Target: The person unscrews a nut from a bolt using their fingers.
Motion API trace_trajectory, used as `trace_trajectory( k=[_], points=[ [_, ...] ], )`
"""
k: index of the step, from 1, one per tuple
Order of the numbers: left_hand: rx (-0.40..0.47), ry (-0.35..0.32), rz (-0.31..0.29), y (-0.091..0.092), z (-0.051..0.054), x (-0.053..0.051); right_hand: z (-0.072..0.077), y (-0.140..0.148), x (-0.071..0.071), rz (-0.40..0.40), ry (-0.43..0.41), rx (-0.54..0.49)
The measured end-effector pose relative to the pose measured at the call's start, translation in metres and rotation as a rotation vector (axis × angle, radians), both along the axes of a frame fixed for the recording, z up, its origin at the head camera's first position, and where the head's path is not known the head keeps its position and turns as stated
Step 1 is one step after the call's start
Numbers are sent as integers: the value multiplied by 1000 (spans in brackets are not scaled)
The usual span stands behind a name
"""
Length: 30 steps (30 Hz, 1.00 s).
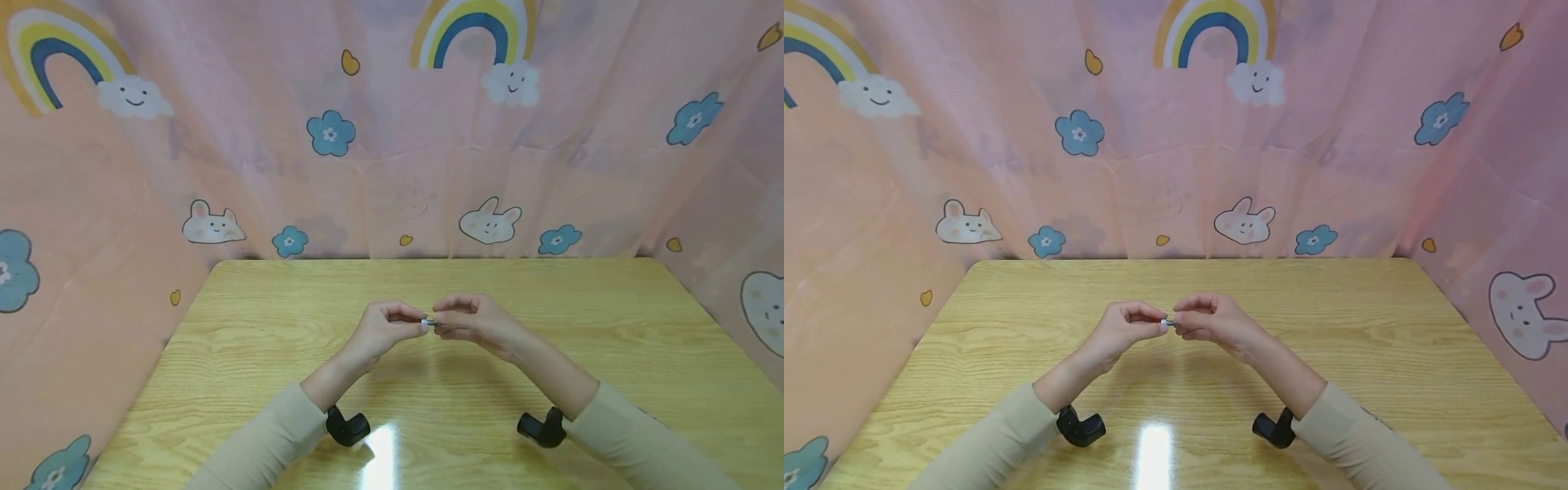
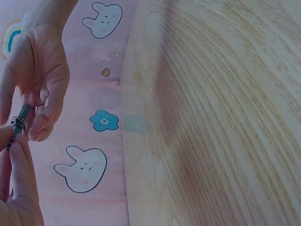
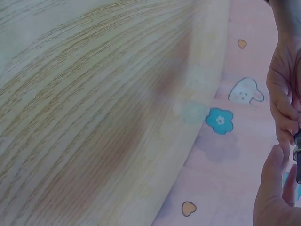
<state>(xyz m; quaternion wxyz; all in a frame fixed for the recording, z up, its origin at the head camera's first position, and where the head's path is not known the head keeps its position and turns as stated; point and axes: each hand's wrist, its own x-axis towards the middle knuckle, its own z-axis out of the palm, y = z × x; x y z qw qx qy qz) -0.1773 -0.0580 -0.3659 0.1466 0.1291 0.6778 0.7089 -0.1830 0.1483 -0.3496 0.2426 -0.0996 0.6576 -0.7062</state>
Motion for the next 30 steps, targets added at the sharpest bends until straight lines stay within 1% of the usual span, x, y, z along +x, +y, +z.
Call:
trace_trajectory(
  k=[3,6,8,13,15,20,27,30],
  points=[
    [-7,2,4,0,-1,-1,1,-1,1,-14,-45,6],
    [-3,-1,4,1,-1,-1,1,-2,1,-21,-60,14],
    [-3,6,3,1,-1,0,0,-1,1,-15,-45,2],
    [2,9,5,1,1,1,-3,1,0,8,25,-7],
    [0,4,9,1,1,1,-3,1,0,12,30,0],
    [0,0,7,1,1,1,-2,0,0,8,-3,24],
    [13,-1,-11,0,1,1,-4,2,0,31,67,66],
    [9,7,-10,0,1,2,-4,1,0,21,38,51]
  ],
)
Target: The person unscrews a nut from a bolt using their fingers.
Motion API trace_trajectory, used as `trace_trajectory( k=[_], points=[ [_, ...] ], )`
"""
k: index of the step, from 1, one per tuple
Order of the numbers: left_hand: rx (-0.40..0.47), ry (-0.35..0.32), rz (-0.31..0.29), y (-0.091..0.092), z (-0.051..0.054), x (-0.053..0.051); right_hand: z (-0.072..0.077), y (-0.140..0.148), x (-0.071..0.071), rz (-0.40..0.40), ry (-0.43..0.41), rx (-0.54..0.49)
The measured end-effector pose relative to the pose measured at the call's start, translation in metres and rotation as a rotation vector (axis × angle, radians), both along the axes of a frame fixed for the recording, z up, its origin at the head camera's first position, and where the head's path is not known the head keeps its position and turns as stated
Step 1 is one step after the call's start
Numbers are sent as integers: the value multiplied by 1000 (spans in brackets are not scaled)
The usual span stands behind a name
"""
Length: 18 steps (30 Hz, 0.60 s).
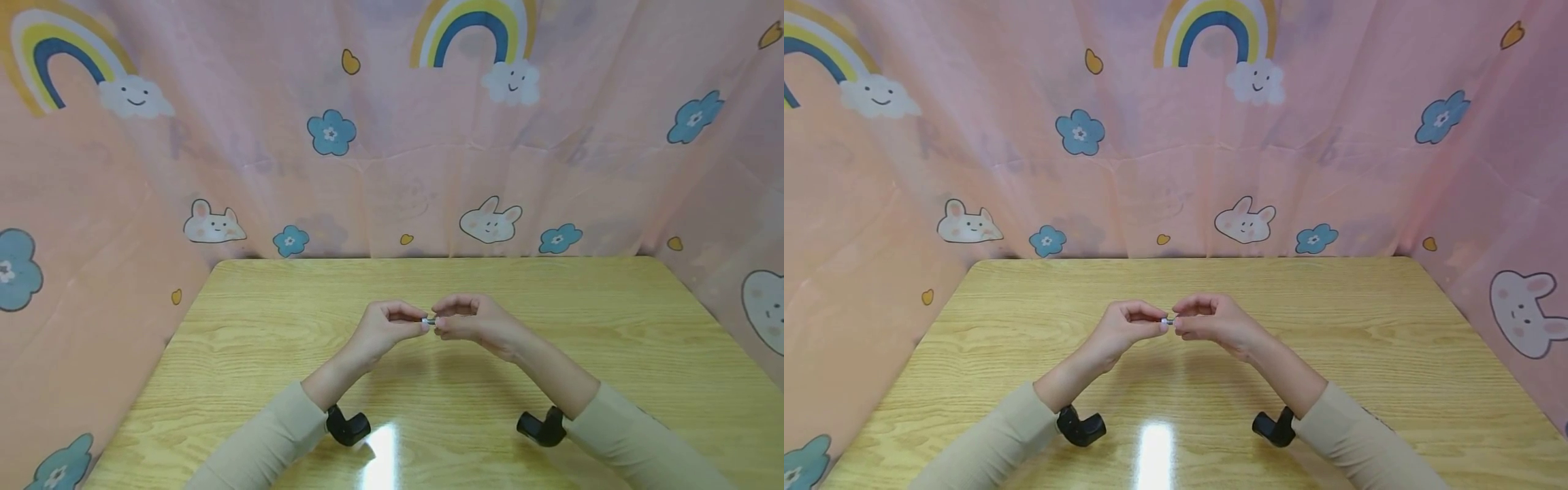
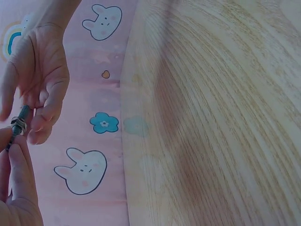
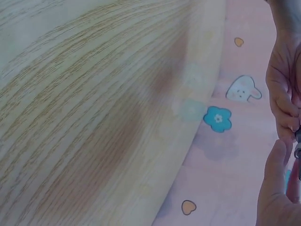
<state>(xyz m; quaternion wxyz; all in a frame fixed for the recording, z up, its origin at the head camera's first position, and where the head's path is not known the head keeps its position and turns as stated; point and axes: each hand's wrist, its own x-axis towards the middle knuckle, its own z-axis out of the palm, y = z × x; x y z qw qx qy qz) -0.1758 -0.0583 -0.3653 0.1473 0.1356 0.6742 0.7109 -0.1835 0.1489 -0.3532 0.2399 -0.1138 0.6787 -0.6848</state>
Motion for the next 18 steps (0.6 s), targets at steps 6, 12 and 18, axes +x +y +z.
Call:
trace_trajectory(
  k=[6,12,18],
  points=[
    [-4,9,5,1,-2,-1,2,0,0,-15,-69,-52],
    [-3,-6,0,1,-2,0,0,2,1,-4,-22,-36],
    [3,16,2,2,-2,1,2,1,1,-10,-66,-55]
  ],
)
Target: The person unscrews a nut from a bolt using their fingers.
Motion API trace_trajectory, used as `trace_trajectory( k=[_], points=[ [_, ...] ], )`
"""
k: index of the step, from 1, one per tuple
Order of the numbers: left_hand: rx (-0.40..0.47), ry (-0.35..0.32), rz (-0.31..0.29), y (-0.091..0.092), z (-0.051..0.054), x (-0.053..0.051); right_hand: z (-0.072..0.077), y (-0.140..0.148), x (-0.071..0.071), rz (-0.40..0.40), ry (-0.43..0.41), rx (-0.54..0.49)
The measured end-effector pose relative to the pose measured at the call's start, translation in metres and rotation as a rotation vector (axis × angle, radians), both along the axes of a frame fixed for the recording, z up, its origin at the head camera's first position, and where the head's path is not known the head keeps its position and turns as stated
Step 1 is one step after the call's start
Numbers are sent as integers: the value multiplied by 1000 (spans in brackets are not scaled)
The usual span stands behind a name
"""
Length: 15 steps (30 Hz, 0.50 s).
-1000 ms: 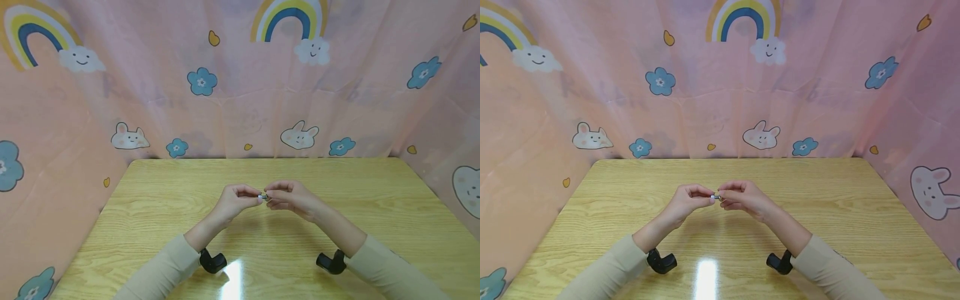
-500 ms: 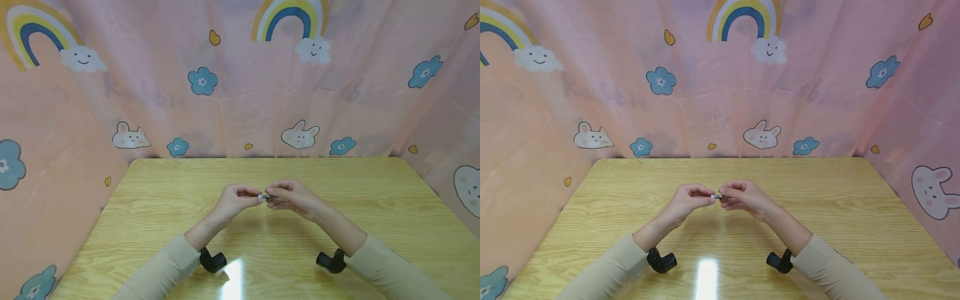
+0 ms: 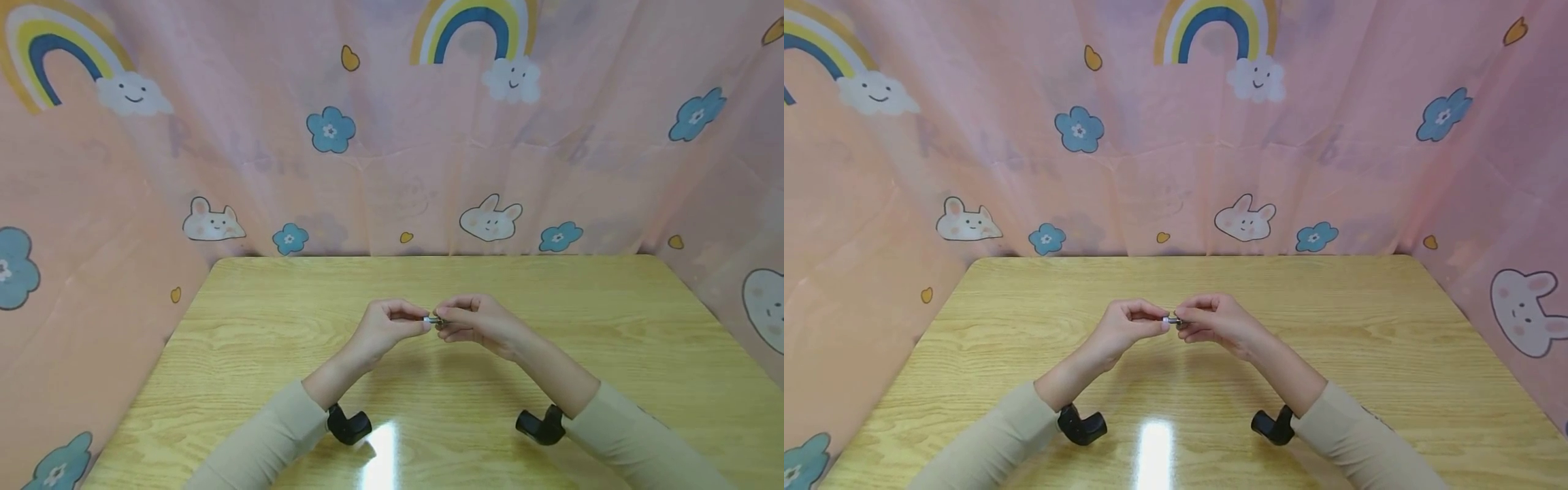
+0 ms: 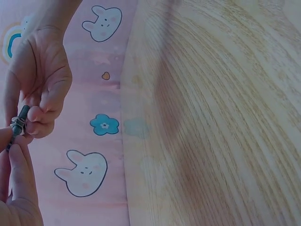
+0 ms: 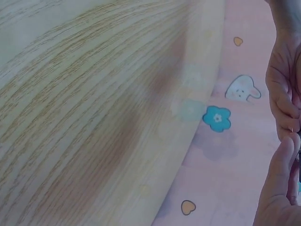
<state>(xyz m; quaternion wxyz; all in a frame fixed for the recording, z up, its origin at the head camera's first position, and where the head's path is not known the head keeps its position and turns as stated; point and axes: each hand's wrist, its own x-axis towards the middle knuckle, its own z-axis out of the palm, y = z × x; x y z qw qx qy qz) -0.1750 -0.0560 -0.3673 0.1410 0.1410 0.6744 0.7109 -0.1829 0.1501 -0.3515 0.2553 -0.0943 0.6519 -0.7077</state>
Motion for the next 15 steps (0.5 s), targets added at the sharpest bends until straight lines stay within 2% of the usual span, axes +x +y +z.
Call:
trace_trajectory(
  k=[7,15],
  points=[
    [6,-13,3,0,2,0,2,1,0,14,63,26],
    [3,3,-2,1,1,-1,4,1,0,17,-23,-2]
  ],
)
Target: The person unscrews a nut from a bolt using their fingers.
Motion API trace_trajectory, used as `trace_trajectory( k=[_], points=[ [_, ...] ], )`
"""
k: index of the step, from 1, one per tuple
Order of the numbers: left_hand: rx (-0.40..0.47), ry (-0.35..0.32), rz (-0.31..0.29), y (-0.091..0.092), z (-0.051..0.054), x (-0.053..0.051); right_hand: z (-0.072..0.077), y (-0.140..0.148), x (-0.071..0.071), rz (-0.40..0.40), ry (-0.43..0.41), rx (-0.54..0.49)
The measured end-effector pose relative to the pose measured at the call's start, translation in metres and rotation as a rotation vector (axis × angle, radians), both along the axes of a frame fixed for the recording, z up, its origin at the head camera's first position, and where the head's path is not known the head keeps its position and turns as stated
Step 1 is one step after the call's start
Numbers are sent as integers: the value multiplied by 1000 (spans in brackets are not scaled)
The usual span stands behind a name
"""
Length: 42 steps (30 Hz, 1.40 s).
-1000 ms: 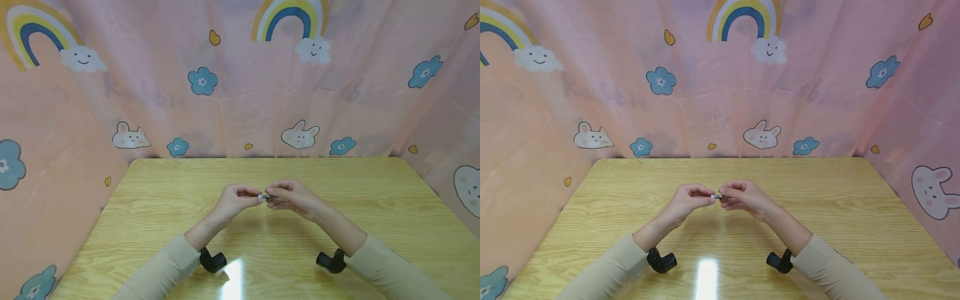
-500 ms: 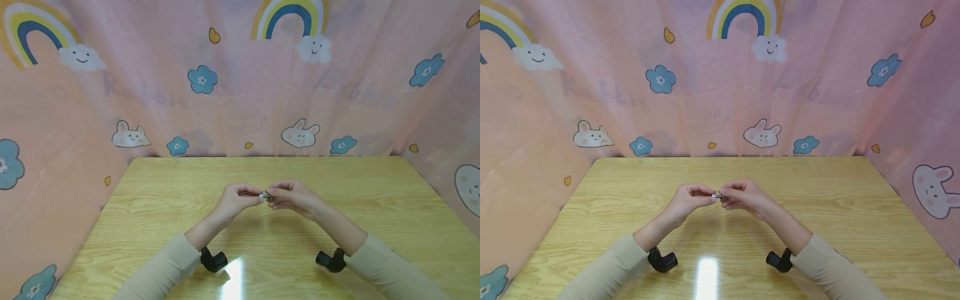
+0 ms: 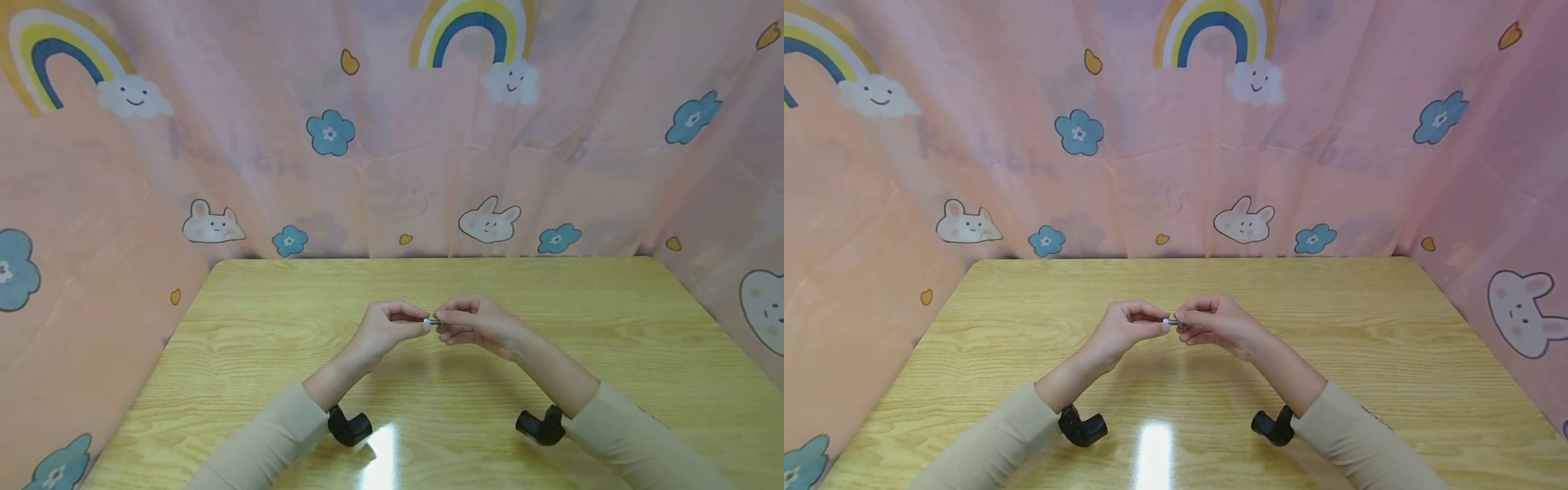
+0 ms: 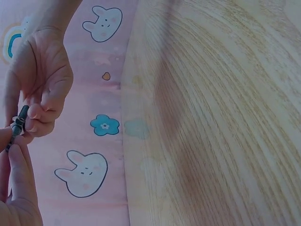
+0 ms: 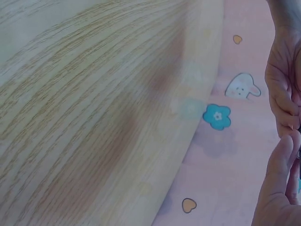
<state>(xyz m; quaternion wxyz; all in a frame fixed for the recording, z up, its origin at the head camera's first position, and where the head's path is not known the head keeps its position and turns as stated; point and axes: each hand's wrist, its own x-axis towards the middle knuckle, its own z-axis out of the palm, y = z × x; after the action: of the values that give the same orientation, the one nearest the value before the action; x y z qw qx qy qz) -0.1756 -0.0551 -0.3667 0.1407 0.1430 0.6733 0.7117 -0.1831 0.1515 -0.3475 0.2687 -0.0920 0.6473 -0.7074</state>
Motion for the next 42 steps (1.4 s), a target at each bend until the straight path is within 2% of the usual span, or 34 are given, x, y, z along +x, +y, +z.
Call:
trace_trajectory(
  k=[6,13,21,28,35,42],
  points=[
    [6,4,-5,0,-2,1,-2,1,0,6,62,35],
    [17,12,-8,0,-3,-1,0,-1,0,19,25,100],
    [-2,-31,13,1,-6,-2,-5,2,-2,27,22,6],
    [15,-23,15,1,-6,-1,-5,0,-2,-2,-73,-7],
    [17,-24,25,1,-5,-1,-6,2,-3,16,35,-13],
    [22,-12,20,0,-4,-1,-2,-1,-1,10,7,20]
  ],
)
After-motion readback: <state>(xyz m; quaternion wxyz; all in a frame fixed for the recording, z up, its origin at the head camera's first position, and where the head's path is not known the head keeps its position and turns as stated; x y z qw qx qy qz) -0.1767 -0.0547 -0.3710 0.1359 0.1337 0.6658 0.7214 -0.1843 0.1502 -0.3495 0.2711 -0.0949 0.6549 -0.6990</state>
